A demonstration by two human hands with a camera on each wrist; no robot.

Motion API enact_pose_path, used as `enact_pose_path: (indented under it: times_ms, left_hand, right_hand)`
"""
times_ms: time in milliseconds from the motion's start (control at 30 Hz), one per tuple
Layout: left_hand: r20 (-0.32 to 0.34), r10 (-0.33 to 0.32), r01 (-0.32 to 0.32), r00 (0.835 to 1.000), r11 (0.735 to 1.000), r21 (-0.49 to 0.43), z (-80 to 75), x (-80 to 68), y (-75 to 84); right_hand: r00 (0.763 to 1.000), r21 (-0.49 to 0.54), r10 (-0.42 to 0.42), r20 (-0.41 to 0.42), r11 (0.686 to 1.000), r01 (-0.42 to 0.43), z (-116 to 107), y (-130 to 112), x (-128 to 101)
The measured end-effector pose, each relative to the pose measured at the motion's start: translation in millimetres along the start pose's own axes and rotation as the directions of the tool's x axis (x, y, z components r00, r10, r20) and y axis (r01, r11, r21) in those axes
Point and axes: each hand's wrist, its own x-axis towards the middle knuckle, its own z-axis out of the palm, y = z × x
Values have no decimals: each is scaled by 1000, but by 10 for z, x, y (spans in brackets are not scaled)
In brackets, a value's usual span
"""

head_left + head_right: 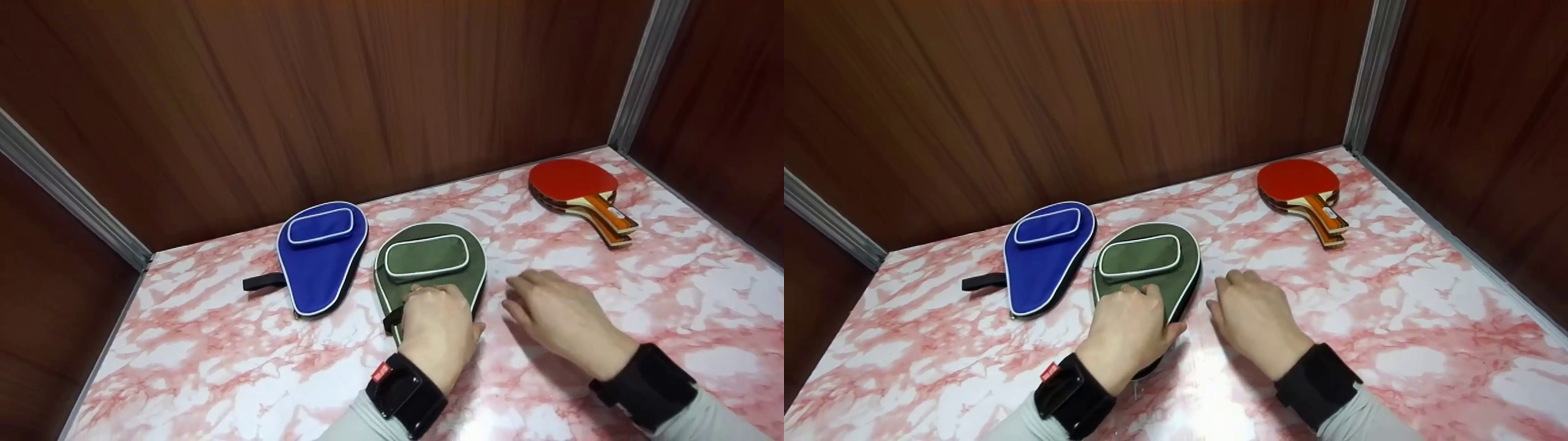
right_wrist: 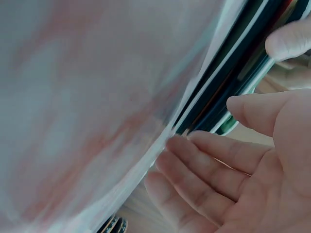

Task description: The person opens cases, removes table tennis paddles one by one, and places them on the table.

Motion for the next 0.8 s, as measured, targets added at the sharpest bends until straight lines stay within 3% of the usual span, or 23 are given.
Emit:
enact_pose_path:
  times_ms: [200, 433, 567, 800]
  left_hand:
    - [-3, -39, 39, 999, 999, 20, 15, 22, 72]
    - [-50, 24, -24, 998, 1000, -1, 67, 7, -14]
    - [-129, 22, -28, 991, 999, -40, 92, 0, -62]
    - [-315, 11, -58, 949, 988, -141, 109, -20, -171]
  right_hand:
    - [997, 25, 48, 54, 998, -49, -15, 61, -5]
    - [992, -5, 63, 109, 998, -63, 12, 58, -22]
    - [990, 0, 67, 122, 998, -67, 14, 49, -22]
    - [986, 13, 81, 148, 996, -84, -2, 43, -32]
